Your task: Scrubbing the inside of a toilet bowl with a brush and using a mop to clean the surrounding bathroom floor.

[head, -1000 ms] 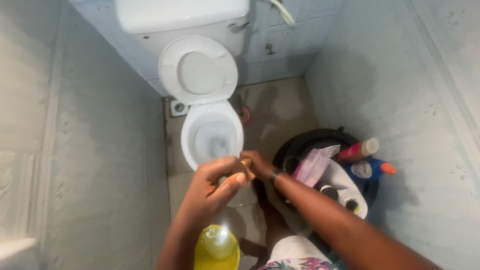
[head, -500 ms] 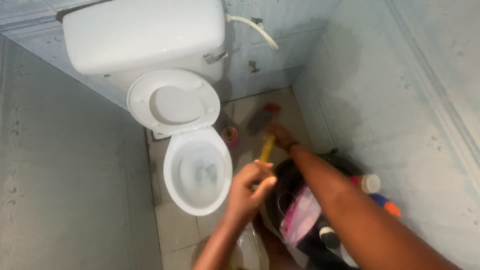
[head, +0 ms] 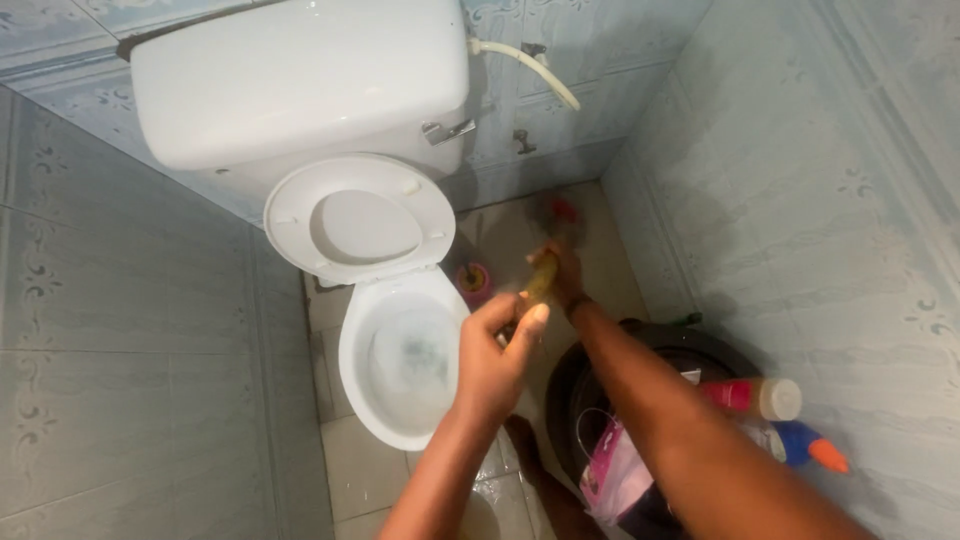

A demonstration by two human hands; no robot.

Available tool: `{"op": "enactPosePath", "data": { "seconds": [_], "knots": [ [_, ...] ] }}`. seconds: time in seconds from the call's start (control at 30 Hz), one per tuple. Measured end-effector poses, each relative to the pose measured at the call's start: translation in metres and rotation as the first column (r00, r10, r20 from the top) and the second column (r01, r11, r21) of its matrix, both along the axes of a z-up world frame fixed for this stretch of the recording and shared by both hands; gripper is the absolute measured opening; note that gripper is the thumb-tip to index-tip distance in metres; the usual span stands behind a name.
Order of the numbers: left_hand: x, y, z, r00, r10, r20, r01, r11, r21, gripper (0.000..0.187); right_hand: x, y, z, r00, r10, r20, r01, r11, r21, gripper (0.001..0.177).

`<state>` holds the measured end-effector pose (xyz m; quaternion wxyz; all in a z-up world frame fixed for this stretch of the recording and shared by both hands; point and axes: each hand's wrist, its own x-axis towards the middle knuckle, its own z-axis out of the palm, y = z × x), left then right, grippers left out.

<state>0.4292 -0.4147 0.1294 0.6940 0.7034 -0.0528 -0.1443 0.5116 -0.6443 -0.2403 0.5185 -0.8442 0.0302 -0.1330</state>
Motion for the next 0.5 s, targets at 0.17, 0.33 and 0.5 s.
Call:
{"op": "enactPosePath", "data": {
  "seconds": [0.17,0.33,0.5],
  "knots": [
    [0.002,0.005,0.044,0.955,0.098,0.280,-0.120,0.991,0.063,0.021,0.008,0.029,0.055,0.976,0.140,-0.167,-0.052,0.895,0.443,0.021],
    [0.005,0.008,0.068,0.970,0.115,0.212,-0.156,0.969,0.190,0.027,0.010,0.058,0.127,0.912,0.328,-0.246,-0.007,0.613,0.790,0.024],
    [0.015,-0.001,0.084,0.934,0.023,0.356,-0.124,0.957,0.262,0.032,0.005,0.031,0.189,0.818,0.530,-0.224,0.124,0.217,0.968,0.030]
  ]
}}
